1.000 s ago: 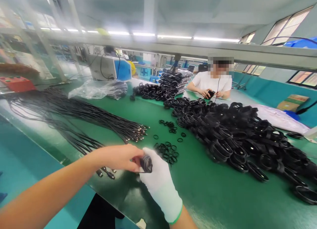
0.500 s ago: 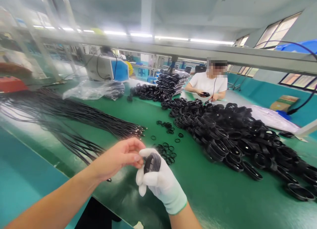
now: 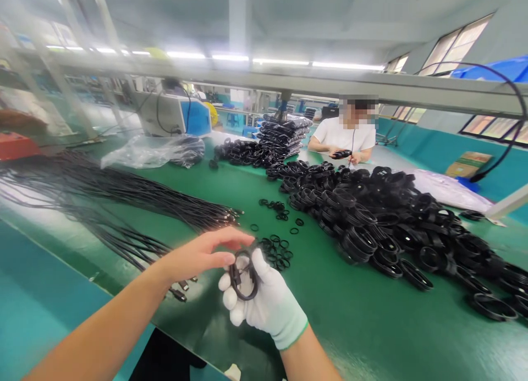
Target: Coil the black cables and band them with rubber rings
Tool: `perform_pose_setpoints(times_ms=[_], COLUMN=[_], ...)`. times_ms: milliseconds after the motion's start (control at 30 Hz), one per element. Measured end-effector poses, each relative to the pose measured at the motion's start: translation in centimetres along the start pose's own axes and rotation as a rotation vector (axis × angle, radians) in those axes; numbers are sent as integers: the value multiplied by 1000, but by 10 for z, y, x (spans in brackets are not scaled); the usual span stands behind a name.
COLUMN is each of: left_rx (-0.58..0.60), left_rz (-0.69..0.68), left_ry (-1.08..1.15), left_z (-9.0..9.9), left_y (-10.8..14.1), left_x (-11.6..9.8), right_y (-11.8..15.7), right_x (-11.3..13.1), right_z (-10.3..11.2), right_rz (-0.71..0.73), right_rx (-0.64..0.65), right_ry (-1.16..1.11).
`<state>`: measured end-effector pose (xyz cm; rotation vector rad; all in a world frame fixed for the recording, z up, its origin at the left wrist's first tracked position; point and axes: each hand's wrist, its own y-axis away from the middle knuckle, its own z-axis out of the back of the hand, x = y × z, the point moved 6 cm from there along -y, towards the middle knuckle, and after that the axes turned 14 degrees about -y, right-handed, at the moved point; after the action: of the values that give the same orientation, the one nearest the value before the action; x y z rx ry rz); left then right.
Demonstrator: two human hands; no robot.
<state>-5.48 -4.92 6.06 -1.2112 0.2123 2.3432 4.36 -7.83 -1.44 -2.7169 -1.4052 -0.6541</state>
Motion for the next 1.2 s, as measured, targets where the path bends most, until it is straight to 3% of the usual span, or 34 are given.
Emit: perform_pose_setpoints(times_ms=[67,133,233,300,433,600,767,933,1067,1200], left_rx=[100,86,-32,-147,-404,-246,-229,-206,-276,-302], left_rz=[-32,-10,80,111,171,378,402,367,410,420], left_ry=[133,138,-22,-114,-163,240,565,651,606,722], left_z=[-4,-4,-2,1,6,-26,-44,-49,-49,-54], left_y=[0,-2,-3,-1,15,29,31,35,38,38], left_x=[7,13,19,18,14,28,38,39,40,44], right_y=[-2,-3,-1,1,3,-3,-5,-3,-6,-9], right_x=[-3,2,16,20,21,15,9,1,-1,-2], right_z=[-2,-5,-5,-3,-2,-8,-10,-6,-5,-7], right_rz=[-43,43,219,241,201,186,218,110,142,189], right_rx=[-8,-11,-110,-170,-119,-30,-15,51,60,55], right_ry=[19,154,463,572,469,464,526,354,343,359])
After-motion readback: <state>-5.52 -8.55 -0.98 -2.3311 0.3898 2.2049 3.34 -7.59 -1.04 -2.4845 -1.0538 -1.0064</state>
